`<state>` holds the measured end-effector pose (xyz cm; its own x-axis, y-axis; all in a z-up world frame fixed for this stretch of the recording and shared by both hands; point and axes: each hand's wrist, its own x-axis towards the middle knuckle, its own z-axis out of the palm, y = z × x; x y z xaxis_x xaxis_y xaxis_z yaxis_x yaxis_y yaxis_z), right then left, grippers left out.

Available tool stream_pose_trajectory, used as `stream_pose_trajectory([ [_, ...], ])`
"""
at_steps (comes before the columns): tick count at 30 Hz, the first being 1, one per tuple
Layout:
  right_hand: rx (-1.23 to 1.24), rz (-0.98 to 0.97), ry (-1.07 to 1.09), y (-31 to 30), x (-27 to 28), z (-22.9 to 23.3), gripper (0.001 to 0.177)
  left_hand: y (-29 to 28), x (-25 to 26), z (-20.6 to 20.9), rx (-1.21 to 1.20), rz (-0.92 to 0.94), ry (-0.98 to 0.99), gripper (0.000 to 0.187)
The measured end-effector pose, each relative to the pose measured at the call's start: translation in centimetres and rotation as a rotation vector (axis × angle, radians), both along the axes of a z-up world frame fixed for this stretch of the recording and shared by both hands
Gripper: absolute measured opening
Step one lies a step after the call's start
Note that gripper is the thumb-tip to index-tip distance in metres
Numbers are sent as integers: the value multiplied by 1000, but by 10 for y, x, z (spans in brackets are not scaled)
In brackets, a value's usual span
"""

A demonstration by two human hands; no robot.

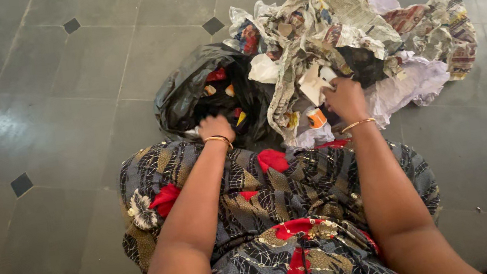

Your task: The person sits on a tiled floor and sorts through a black trash bag, removing items such as paper, plastic, and packaging. They place the sorted items into a growing pile beside the bag, handling each piece individually.

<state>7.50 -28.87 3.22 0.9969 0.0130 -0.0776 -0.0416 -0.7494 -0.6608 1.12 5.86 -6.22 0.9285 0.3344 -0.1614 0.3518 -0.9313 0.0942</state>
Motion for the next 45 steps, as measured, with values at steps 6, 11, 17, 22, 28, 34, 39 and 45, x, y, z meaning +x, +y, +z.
stream_pose_trajectory([
  [6, -325, 8, -172, -1, 16, -44, 33, 1, 7, -30, -81, 32, 239, 33],
  [11, -427, 28, -22, -9, 37, -98, 44, -10, 6, -35, 28, 3, 277, 31],
  [17, -502, 112, -546, -39, 75, -150, 62, -13, 2, -23, 111, -99, 11, 24],
  [22, -355, -39, -478, -50, 69, -135, 67, -16, 2, -5, 1, -164, -380, 13],
  [28, -373, -86, -476, -57, 74, -122, 61, -12, 17, 6, -631, -43, -732, 22],
  [34, -285, -25, -423, -74, 90, -126, 49, 6, 49, -35, -1158, 128, -787, 29],
  [39, 393, 47, 295, -78, 61, -81, 29, 5, 55, -50, -1474, 161, -696, 20],
  [45, 613, 324, 302, -61, 18, 16, 23, 0, 43, -24, -1578, 132, -604, 15],
])
